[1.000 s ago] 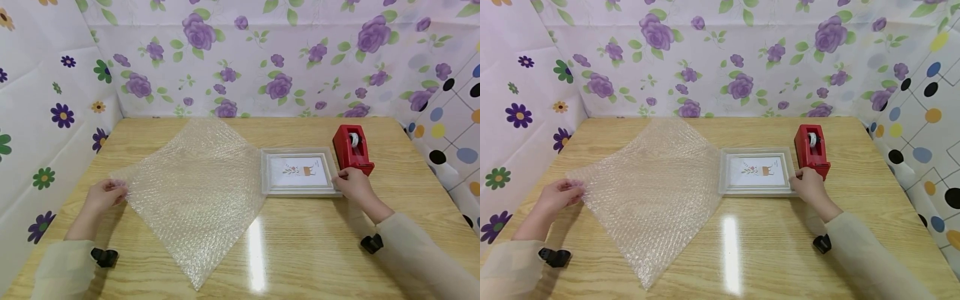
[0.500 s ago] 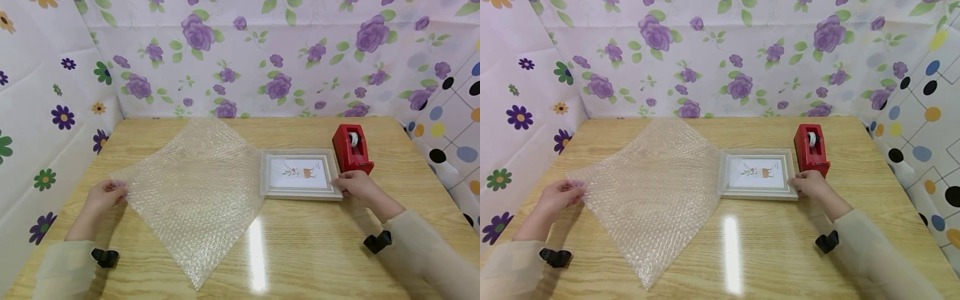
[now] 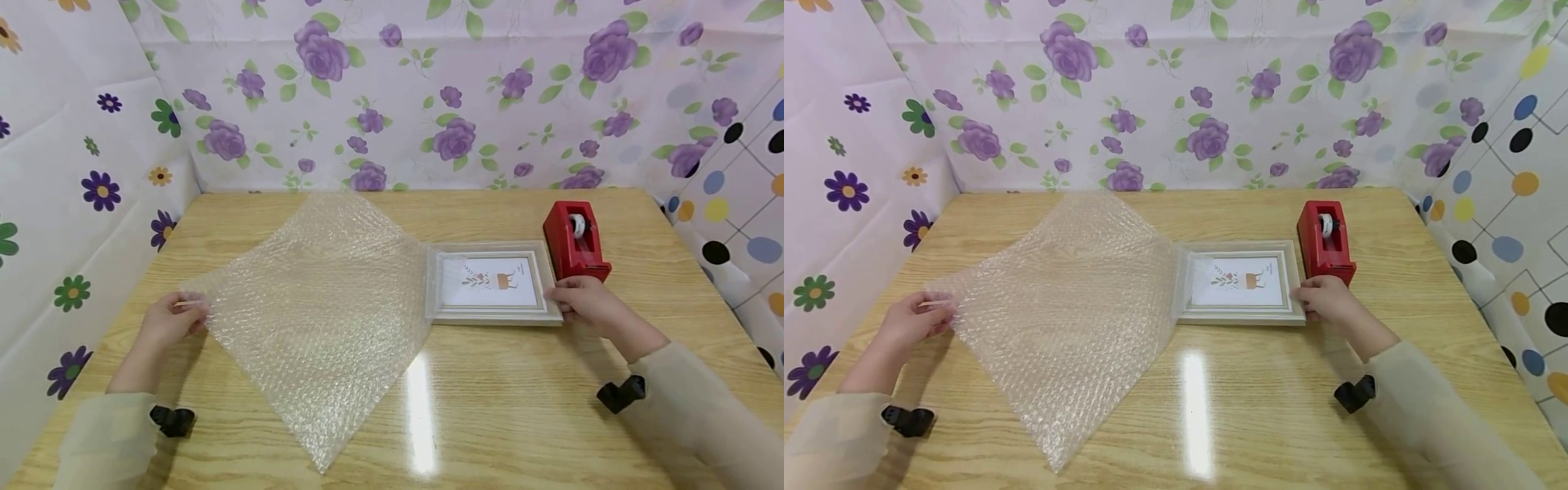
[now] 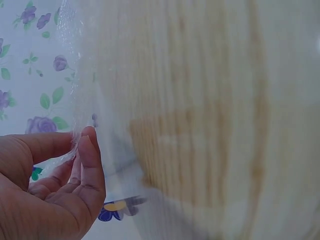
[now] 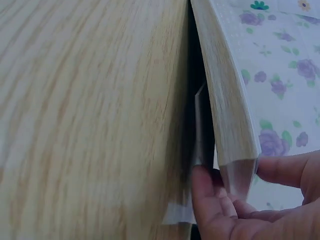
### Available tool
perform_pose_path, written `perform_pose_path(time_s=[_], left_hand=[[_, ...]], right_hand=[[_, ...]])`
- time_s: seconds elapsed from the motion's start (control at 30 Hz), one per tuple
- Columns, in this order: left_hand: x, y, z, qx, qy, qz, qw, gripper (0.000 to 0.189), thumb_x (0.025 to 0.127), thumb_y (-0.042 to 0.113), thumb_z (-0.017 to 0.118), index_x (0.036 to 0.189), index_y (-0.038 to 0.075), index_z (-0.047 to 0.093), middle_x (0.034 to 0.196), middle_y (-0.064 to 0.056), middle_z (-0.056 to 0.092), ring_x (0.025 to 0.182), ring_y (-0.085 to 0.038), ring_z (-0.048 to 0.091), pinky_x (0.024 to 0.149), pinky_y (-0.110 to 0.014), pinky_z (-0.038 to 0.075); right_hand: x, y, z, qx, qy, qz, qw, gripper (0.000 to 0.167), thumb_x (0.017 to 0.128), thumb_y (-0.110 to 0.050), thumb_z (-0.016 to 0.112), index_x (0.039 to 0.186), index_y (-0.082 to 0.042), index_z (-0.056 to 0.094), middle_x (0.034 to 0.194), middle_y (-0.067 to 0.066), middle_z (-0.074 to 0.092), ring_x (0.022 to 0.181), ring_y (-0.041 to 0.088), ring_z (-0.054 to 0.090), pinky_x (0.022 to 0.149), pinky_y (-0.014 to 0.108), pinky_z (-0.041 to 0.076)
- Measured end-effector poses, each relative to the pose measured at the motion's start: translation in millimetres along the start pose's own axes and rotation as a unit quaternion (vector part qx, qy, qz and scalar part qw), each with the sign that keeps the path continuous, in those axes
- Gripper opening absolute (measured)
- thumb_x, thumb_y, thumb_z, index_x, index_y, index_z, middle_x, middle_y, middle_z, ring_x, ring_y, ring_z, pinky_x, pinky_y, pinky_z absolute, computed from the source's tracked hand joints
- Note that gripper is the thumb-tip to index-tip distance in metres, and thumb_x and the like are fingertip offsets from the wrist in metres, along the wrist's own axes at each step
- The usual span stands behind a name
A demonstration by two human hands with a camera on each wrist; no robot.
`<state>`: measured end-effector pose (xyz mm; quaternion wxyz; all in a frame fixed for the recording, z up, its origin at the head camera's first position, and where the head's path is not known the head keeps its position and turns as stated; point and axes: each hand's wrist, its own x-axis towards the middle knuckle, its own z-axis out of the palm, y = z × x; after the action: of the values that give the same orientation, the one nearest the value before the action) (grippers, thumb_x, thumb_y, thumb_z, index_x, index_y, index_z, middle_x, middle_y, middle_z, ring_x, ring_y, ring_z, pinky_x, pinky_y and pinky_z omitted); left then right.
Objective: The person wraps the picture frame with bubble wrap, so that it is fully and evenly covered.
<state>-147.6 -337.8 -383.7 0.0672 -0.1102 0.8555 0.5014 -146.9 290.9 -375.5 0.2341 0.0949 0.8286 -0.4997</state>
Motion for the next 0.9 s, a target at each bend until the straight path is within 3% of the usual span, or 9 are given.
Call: perform_pose_path(time_s=[0.27, 0.63, 0.9], left_hand=[[1.7, -1.2, 0.6, 0.006, 0.006, -0.007, 0.9999, 0.044, 0.094, 0.005, 0.052, 0.127, -0.017, 0.034, 0.071, 0.025, 0.055, 0.066, 0.008, 0.055, 0.061, -0.013, 0.053], [2.8, 0.7, 2.0, -0.016, 0.005, -0.021, 0.9996, 0.04, 0.095, 0.001, 0.047, 0.128, -0.017, 0.033, 0.074, 0.022, 0.054, 0.068, 0.005, 0.056, 0.063, -0.015, 0.054], [2.5, 0.9, 3.2, -0.041, -0.002, -0.03, 0.9987, 0.038, 0.096, -0.002, 0.044, 0.128, -0.018, 0.033, 0.07, 0.02, 0.058, 0.064, 0.004, 0.058, 0.06, -0.016, 0.054]], right_hand=[[1.6, 9.5, -7.1, 0.055, -0.026, -0.005, 0.9981, 0.072, 0.096, -0.028, 0.056, 0.141, 0.018, 0.022, 0.093, -0.009, 0.059, 0.084, 0.003, 0.057, 0.078, 0.021, 0.055], [-4.0, 12.4, -16.3, 0.111, -0.042, 0.011, 0.9929, 0.074, 0.095, -0.028, 0.058, 0.143, 0.015, 0.019, 0.091, -0.013, 0.061, 0.085, 0.003, 0.062, 0.08, 0.022, 0.056], [-10.4, 12.5, -18.3, 0.114, 0.007, 0.003, 0.9934, 0.076, 0.094, -0.03, 0.059, 0.143, 0.014, 0.021, 0.085, -0.019, 0.062, 0.08, -0.001, 0.061, 0.075, 0.019, 0.055]])
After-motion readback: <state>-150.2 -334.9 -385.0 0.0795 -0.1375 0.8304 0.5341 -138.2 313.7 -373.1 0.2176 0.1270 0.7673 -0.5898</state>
